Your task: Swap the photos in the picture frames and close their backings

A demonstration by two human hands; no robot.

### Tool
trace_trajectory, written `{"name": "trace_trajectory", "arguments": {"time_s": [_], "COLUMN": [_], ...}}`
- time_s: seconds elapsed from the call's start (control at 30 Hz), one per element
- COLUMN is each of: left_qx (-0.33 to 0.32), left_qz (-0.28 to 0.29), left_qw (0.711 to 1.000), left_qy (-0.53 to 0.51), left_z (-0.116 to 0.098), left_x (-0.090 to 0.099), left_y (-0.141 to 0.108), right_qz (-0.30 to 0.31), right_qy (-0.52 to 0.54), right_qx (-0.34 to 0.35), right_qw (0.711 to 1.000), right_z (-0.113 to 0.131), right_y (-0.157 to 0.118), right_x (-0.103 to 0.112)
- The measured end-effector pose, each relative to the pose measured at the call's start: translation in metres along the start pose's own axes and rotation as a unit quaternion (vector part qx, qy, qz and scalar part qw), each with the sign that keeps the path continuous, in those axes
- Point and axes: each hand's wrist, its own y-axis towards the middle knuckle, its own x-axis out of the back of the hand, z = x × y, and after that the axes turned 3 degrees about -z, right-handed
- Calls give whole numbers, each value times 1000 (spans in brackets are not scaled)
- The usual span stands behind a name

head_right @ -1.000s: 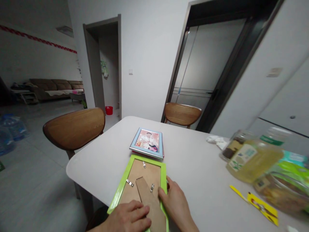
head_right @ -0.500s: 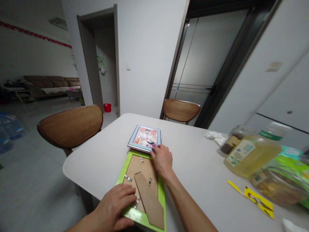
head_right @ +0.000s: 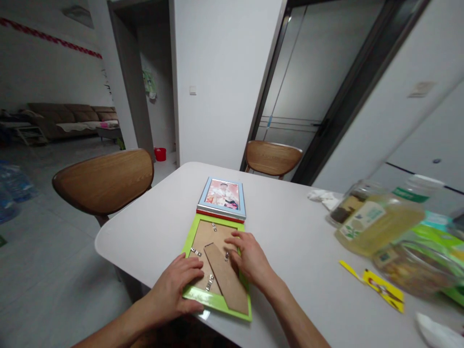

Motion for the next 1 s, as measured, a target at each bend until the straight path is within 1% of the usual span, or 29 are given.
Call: {"name": "trace_trajectory", "arguments": {"time_s": [0.07,0.13,0.2,0.37,0.43,0.5,0.57,0.67,0.7,0.77,0.83,1.0], "left_qx": [9,19,27,39,34,30,28,32,34,39,43,49], "left_qz": [1,0,0,4,4,1,-6,-12,-13,-13,-14,-19], "left_qw": [1000,1000,1000,999,999,1000,1000,999,999,999,999,998], "left_qy": [0,-1,-2,-5,-8,-10,-10,-10,-9,-8,-10,-19], "left_z": [0,0,-1,-1,0,2,3,3,3,2,1,1], "left_x": [0,1,2,8,9,9,8,6,6,6,5,4], "left_y": [0,-1,-3,-7,-8,-9,-10,-10,-10,-11,-11,-11], "right_qz": [23,16,11,38,28,6,0,46,61,75,76,49], "right_qy": [21,25,21,22,18,15,23,55,66,79,82,67], "right_qx": [4,6,3,7,-7,-14,12,79,92,97,89,70], "right_qw": [1000,1000,1000,999,999,1000,1000,994,992,989,990,994], "right_z": [2,4,7,13,15,21,31,47,51,56,56,57], "right_y": [-15,-22,-22,-14,-14,-19,-26,-34,-36,-36,-35,-36], "right_x": [-3,-5,-5,-3,-4,-5,-6,-6,-6,-7,-8,-14]}}
